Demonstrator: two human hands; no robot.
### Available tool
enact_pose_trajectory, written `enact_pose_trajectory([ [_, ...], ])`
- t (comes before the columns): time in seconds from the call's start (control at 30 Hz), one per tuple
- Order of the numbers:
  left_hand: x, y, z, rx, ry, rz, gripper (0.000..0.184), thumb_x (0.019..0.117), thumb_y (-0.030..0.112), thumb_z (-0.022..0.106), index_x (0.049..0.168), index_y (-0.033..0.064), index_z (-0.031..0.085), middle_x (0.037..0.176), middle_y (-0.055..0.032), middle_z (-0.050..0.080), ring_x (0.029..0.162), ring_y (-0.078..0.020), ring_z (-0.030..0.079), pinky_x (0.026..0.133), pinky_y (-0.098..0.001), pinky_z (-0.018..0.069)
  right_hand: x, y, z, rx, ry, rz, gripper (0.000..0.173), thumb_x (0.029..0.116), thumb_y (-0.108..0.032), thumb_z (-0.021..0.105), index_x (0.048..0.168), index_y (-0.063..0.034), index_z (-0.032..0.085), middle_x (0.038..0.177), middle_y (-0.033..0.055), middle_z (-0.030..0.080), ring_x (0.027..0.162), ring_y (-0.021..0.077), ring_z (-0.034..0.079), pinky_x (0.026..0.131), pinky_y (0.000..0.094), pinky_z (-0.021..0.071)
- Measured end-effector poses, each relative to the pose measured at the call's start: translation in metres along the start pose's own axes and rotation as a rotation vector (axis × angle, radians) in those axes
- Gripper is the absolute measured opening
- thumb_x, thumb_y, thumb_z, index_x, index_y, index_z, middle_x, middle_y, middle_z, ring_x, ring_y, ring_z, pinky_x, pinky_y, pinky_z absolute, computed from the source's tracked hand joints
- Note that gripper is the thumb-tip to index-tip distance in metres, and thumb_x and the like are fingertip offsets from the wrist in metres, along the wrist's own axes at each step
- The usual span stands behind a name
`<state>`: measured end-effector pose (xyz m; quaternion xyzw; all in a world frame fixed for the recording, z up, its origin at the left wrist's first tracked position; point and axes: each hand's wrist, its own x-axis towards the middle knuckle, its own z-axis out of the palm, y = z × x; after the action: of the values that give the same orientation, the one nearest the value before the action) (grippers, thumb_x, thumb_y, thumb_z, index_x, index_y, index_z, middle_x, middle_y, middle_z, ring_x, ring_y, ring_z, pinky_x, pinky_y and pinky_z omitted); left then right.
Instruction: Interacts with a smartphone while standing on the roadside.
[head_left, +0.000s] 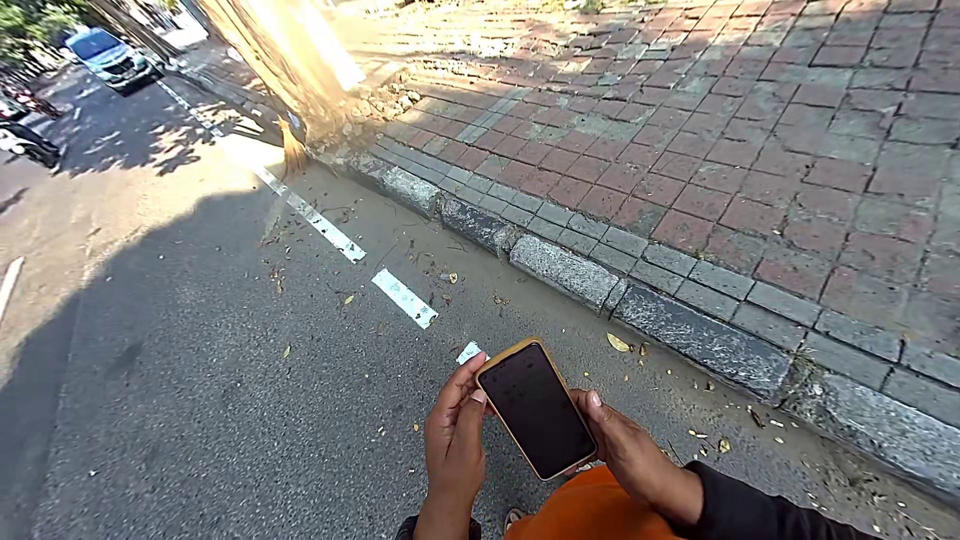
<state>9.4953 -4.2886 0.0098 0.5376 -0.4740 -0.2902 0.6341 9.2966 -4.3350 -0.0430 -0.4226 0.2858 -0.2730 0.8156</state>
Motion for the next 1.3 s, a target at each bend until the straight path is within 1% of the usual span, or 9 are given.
enact_pose_trajectory([
  [0.17,-0.003,-0.001,-0.001,-0.007,0.011,0.031,0.039,0.0961,-0.002,0.038,0.128,-0.0054,0.059,0.108,0.0035,0.074,0.092,-0.0049,0.071,0.08,-0.024,0.0601,-0.001,0.001,0.001,0.007,-0.012,-0.001,0.063,0.104,-0.063,0.039,0.133,-0.0098,0.053,0.118,0.0034,0.072,0.104,0.0163,0.073,0.081,0.0349,0.0642],
  [0.33,-0.006,-0.002,0.0,0.016,0.034,0.053,0.038,0.0948,-0.003,0.039,0.125,-0.0073,0.061,0.107,0.0024,0.075,0.09,-0.0043,0.071,0.078,-0.0236,0.06,-0.004,0.002,0.002,0.002,-0.01,-0.013,0.06,0.1058,-0.06,0.036,0.131,-0.0097,0.054,0.116,0.003,0.073,0.102,0.0157,0.074,0.078,0.0339,0.0645],
  [0.43,-0.007,-0.001,-0.001,0.016,0.033,0.062,0.036,0.0952,-0.002,0.041,0.125,-0.0064,0.062,0.106,0.0023,0.075,0.089,-0.004,0.071,0.078,-0.0234,0.0596,-0.006,0.001,0.003,-0.005,-0.003,-0.006,0.063,0.1045,-0.064,0.037,0.133,-0.0097,0.053,0.117,0.0035,0.072,0.102,0.0168,0.074,0.077,0.035,0.0649],
  [0.67,-0.01,-0.001,0.003,0.023,0.083,0.048,0.033,0.0941,-0.005,0.047,0.122,-0.0057,0.063,0.099,0.0041,0.076,0.087,-0.0045,0.072,0.076,-0.0236,0.0611,-0.01,0.001,0.002,-0.027,-0.007,-0.015,0.067,0.1033,-0.066,0.039,0.134,-0.0087,0.054,0.118,0.0041,0.072,0.104,0.0171,0.073,0.08,0.0359,0.0649],
  [0.77,-0.01,-0.002,0.003,0.029,0.086,0.037,0.032,0.0947,-0.005,0.046,0.123,-0.0061,0.063,0.098,0.004,0.076,0.085,-0.004,0.072,0.075,-0.0229,0.0608,-0.011,0.002,0.003,-0.027,-0.004,-0.01,0.066,0.1037,-0.065,0.038,0.135,-0.0088,0.053,0.118,0.0042,0.071,0.104,0.0169,0.073,0.081,0.0361,0.0646],
  [0.9,-0.01,-0.003,0.0,-0.012,0.037,0.048,0.034,0.0985,-0.001,0.04,0.126,-0.0046,0.061,0.105,0.004,0.075,0.085,-0.0036,0.071,0.072,-0.0219,0.0597,-0.009,0.003,0.002,-0.015,-0.01,-0.019,0.064,0.1044,-0.064,0.037,0.134,-0.0102,0.054,0.118,0.0032,0.072,0.104,0.0159,0.073,0.08,0.0351,0.0644],
  [1.13,-0.011,-0.007,0.0,-0.054,-0.002,0.0,0.04,0.1009,0.004,0.035,0.136,-0.0059,0.053,0.113,0.0032,0.074,0.093,-0.0061,0.071,0.079,-0.0252,0.0604,-0.009,0.004,0.002,-0.007,0.01,-0.01,0.064,0.1047,-0.064,0.036,0.133,-0.0095,0.054,0.118,0.0038,0.072,0.104,0.0162,0.073,0.079,0.0343,0.0642],
  [1.23,-0.012,-0.009,0.003,-0.064,0.007,-0.006,0.043,0.0993,0.003,0.037,0.141,-0.0061,0.042,0.103,0.0064,0.074,0.091,-0.0062,0.072,0.081,-0.0267,0.0603,-0.008,0.003,0.002,-0.002,0.016,0.006,0.064,0.1042,-0.064,0.036,0.133,-0.0098,0.054,0.118,0.0041,0.072,0.102,0.0165,0.073,0.077,0.0339,0.0645],
  [1.3,-0.012,-0.011,0.003,-0.074,0.012,-0.003,0.041,0.0997,0.005,0.038,0.139,-0.0039,0.041,0.1,0.0074,0.074,0.093,-0.0074,0.072,0.083,-0.0287,0.0605,-0.007,0.003,0.002,-0.001,0.024,0.018,0.064,0.1046,-0.063,0.036,0.134,-0.009,0.053,0.117,0.0048,0.072,0.102,0.0173,0.074,0.076,0.0343,0.0648],
])
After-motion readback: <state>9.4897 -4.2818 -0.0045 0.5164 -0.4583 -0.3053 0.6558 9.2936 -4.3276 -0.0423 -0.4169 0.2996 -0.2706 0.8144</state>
